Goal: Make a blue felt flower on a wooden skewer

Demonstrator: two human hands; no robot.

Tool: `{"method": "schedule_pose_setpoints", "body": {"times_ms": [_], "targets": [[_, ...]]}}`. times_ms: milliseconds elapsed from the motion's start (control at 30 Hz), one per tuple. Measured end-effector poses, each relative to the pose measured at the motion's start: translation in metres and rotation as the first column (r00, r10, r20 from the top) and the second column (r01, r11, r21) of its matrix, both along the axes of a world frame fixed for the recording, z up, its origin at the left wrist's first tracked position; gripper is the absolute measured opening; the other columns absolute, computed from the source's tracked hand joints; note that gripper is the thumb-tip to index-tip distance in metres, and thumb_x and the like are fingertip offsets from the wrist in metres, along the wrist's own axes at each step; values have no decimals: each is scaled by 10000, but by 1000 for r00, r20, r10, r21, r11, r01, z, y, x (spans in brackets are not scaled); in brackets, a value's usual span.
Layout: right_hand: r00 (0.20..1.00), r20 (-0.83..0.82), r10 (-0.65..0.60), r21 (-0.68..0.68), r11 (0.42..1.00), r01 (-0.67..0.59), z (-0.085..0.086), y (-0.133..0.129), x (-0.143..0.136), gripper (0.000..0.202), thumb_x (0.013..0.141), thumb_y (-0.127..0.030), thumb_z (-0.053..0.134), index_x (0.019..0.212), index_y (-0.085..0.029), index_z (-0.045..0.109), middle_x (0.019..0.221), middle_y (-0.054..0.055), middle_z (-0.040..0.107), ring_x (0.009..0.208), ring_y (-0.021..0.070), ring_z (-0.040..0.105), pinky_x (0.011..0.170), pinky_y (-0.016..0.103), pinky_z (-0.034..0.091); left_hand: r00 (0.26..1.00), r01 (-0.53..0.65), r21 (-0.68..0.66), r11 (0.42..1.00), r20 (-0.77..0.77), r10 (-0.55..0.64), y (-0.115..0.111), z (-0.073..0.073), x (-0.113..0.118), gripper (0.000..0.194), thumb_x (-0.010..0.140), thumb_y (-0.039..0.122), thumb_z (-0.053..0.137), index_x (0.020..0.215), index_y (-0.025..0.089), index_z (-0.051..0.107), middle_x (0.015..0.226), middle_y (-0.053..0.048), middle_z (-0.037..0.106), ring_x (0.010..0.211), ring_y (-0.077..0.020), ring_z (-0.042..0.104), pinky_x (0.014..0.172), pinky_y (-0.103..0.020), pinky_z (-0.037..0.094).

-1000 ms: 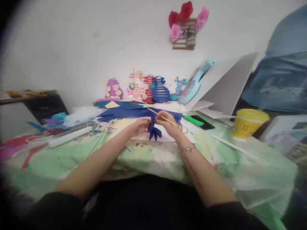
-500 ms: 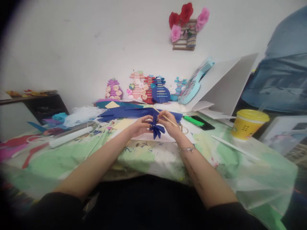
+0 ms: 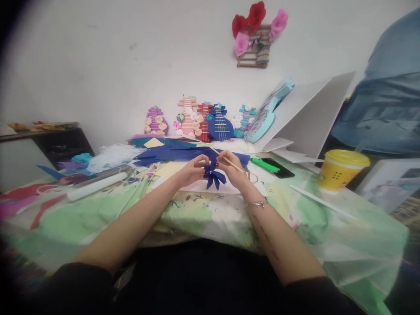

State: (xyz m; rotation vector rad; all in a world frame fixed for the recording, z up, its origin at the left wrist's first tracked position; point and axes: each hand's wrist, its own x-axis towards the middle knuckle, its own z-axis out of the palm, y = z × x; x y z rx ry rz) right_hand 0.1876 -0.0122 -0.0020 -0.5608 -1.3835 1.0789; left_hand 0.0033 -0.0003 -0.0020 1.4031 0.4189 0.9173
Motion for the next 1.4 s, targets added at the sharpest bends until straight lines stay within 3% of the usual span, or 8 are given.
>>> {"method": "schedule_pose_setpoints", "body": {"times_ms": [100, 267, 667, 967, 1133, 1300, 1400], "targets": [[1000, 0, -17, 2, 1000, 17, 0, 0, 0, 375, 555, -214, 843, 768, -209, 535, 745, -46, 549, 711, 108, 533, 694, 261, 455, 1000, 15, 56, 998, 23, -16, -2, 1, 0, 412, 604, 181, 792, 894, 200, 499, 967, 8, 577, 737, -100, 573, 719, -327, 523], [1000, 8, -21, -11, 1000, 21, 2, -1, 2, 379, 558, -238, 838, 776, -215, 528, 742, -45, 558, 677, 105, 524, 634, 248, 437, 999, 31, 129, 991, -48, -25, 1, -2, -1, 318, 626, 233, 819, 818, 140, 585, 850, -17, 587, 732, -112, 591, 752, -330, 526], [1000, 1, -12, -46, 999, 12, 4, -2, 2, 400, 540, -261, 830, 750, -218, 493, 733, -42, 550, 641, 107, 515, 574, 249, 401, 992, -1, 262, 965, -120, 34, 4, -3, 0, 304, 588, 342, 861, 705, 100, 721, 1098, -126, 616, 863, -169, 630, 774, -321, 532], [997, 72, -31, 16, 999, 30, 0, 0, 2, 326, 589, -208, 777, 761, -212, 501, 775, -32, 559, 681, 108, 502, 628, 254, 407, 973, -54, 252, 966, -204, 108, 3, -3, 1, 213, 554, 167, 798, 619, 102, 606, 690, -30, 624, 649, -113, 598, 672, -274, 501], [997, 75, -17, 32, 999, 15, -1, 1, 2, 303, 599, -185, 752, 772, -208, 504, 778, -33, 557, 703, 110, 504, 663, 258, 406, 946, -134, 213, 968, -264, 189, 3, -5, 4, 237, 520, 111, 743, 665, 123, 555, 638, -32, 650, 644, -166, 650, 639, -292, 511], [995, 96, -17, 52, 999, 12, -4, 5, 3, 279, 619, -179, 726, 778, -210, 499, 756, -39, 545, 699, 113, 490, 660, 260, 391, 946, -203, 272, 941, -193, 260, 5, -4, 3, 253, 512, 74, 726, 684, 130, 549, 700, 2, 637, 663, -119, 613, 660, -256, 480], [991, 129, -31, 87, 996, 19, -5, 8, 4, 251, 636, -169, 711, 770, -205, 502, 754, -37, 550, 698, 111, 485, 661, 261, 375, 957, -245, 311, 918, -72, 280, 4, -3, 2, 284, 582, 143, 761, 829, 143, 621, 866, -29, 678, 811, -144, 633, 764, -281, 488]]}}
